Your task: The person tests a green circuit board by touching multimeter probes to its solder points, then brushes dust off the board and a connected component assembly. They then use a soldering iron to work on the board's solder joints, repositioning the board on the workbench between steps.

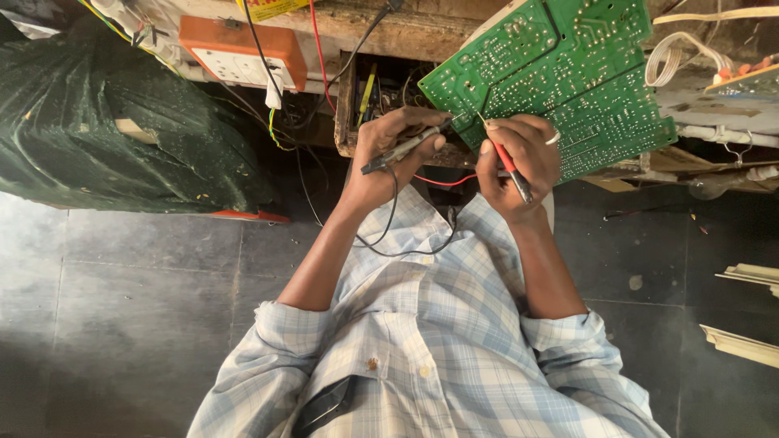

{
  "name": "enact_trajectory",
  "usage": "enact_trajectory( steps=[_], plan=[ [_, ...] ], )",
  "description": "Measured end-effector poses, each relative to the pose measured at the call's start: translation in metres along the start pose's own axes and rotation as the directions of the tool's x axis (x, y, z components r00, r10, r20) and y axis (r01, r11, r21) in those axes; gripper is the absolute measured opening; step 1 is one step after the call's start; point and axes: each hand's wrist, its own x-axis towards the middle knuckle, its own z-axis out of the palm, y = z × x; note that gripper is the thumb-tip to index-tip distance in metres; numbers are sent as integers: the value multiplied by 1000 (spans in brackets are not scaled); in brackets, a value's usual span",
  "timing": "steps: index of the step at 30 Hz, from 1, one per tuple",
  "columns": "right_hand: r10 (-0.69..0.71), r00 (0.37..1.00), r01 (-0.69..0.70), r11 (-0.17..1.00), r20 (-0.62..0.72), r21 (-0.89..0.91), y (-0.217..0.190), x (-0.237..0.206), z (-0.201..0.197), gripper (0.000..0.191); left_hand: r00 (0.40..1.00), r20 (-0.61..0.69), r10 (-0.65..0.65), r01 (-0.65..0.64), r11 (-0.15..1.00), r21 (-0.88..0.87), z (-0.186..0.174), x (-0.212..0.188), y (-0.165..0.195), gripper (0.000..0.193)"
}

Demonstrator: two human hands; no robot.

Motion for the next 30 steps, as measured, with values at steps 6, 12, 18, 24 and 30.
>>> enact_trajectory(
  steps=[6, 12, 18, 24, 30],
  plan=[
    [-2, 1000, 3, 999, 19, -39, -3, 2, 3, 20, 1000, 6, 25, -24, 998, -61, -1, -1, -2, 23],
    [60, 997, -57, 996, 41, -71, -12, 4, 3, 19, 998, -7, 65, -66, 998, -26, -2, 0, -2, 23],
    [52, 999, -52, 998, -10, 26, -8, 6, -8, 16, 998, 3, -56, 56, 994, -91, 0, -2, 2, 24],
    [-31, 1000, 31, 1000, 3, 4, 1, 6, -2, 16, 993, -21, 119, -118, 992, 48, 1, 0, 2, 23],
    [-30, 999, 30, 999, 17, 19, 3, 6, -3, 16, 994, -32, 108, -104, 989, 107, 2, 2, 6, 24]
  ],
)
